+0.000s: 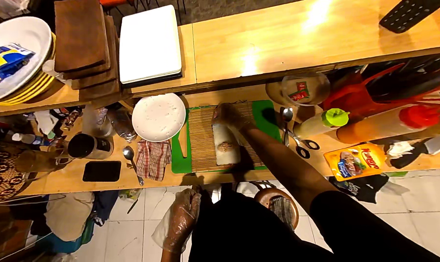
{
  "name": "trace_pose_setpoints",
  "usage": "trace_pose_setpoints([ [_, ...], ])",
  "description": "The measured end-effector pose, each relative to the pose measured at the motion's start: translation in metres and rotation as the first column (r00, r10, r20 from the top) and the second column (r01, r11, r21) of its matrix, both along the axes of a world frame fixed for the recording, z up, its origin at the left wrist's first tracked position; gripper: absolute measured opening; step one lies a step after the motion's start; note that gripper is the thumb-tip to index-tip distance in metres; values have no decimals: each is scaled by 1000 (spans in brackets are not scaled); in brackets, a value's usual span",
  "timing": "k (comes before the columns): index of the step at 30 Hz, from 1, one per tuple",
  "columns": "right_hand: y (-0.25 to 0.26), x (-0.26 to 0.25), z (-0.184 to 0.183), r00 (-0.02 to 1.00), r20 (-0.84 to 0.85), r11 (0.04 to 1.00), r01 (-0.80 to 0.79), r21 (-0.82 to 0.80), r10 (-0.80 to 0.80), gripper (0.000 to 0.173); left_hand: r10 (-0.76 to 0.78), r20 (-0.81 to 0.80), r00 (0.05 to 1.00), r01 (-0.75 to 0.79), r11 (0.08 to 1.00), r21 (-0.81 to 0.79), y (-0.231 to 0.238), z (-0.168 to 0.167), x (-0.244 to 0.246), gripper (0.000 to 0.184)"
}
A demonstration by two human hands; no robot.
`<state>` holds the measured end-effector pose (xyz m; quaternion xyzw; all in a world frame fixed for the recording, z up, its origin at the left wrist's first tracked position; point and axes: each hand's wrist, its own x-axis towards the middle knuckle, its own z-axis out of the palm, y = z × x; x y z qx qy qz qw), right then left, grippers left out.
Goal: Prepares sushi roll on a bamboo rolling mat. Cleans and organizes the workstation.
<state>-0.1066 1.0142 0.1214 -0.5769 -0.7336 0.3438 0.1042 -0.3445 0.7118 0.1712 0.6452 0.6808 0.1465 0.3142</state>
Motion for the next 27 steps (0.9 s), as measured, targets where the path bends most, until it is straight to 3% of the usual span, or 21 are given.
trace_pose_setpoints([
  [11, 5, -10, 2, 990, 142, 1000, 3, 2, -4, 25, -13, -4, 1000, 13, 1000, 0, 3, 0, 3, 31],
  [17, 10, 7, 28, 999, -31, 982, -24, -186, 19, 21, 25, 24, 999, -25, 1000, 15, 0, 1, 1, 30],
  [27, -7, -6, 15, 990, 123, 998, -67, 19, 64, 31, 37, 21, 999, -36, 999, -23, 0, 0, -1, 31],
])
